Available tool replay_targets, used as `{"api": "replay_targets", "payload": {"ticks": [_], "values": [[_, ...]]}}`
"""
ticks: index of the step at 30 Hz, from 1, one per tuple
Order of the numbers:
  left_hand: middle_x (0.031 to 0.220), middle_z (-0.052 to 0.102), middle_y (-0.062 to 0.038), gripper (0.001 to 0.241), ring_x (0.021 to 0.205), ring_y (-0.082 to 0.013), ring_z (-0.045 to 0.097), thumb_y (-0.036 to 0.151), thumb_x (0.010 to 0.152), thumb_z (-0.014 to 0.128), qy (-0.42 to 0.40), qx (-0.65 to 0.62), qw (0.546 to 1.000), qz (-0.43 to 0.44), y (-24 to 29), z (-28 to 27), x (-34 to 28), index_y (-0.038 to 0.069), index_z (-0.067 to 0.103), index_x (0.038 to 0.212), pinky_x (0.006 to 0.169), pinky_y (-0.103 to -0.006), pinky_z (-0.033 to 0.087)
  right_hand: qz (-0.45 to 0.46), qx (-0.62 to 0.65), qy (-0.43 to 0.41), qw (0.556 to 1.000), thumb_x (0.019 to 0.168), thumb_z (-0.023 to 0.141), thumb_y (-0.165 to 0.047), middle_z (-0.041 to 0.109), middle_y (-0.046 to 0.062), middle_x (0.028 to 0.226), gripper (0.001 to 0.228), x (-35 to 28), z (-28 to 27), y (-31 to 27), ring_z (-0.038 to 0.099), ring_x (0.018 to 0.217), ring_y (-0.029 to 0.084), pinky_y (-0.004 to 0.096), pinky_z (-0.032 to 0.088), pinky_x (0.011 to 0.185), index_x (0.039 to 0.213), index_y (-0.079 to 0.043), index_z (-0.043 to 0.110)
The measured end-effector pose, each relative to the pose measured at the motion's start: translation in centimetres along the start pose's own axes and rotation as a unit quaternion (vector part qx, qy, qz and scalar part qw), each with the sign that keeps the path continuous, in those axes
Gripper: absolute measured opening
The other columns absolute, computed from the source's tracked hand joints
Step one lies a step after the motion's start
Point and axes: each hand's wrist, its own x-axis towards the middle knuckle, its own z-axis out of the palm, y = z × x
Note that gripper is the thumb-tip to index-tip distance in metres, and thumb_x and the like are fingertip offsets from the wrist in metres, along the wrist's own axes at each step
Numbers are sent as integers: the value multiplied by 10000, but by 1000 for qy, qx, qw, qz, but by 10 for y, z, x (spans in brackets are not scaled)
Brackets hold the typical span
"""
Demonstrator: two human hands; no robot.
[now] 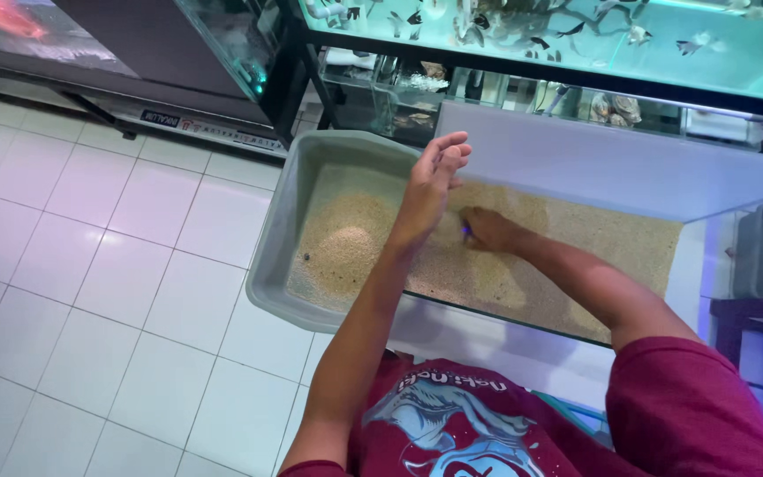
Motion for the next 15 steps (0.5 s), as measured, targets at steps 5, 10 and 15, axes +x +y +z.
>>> {"api": "replay_targets", "payload": {"ticks": [5,10,15], "values": [[1313,615,-131,453,1266,-251,558,424,1075,515,-4,-20,1000,1,6,2,-4,150,551,1434,979,-393,488,-38,91,-59,993,829,743,-253,653,277,1037,514,-25,-5,-63,676,1012,485,567,562,819,1203,53,570],[1312,630,-135,428,1273,-252,571,408,1089,520,-5,-30,1000,3,-7,-1,1,162,564,1437,984,-384,474,60,128,-116,983,901,641,-221,713,257,1025,323,-47,-50,-106,716,997,427,519,575,822,1122,9,694],[1309,641,-124,438,1277,-238,556,441,1092,526,-10,-39,999,3,-9,0,3,160,592,1420,1034,-404,436,154,232,-104,955,916,535,-314,744,222,1010,378,-67,-66,-108,733,981,377,532,576,871,1098,-46,730]]}}
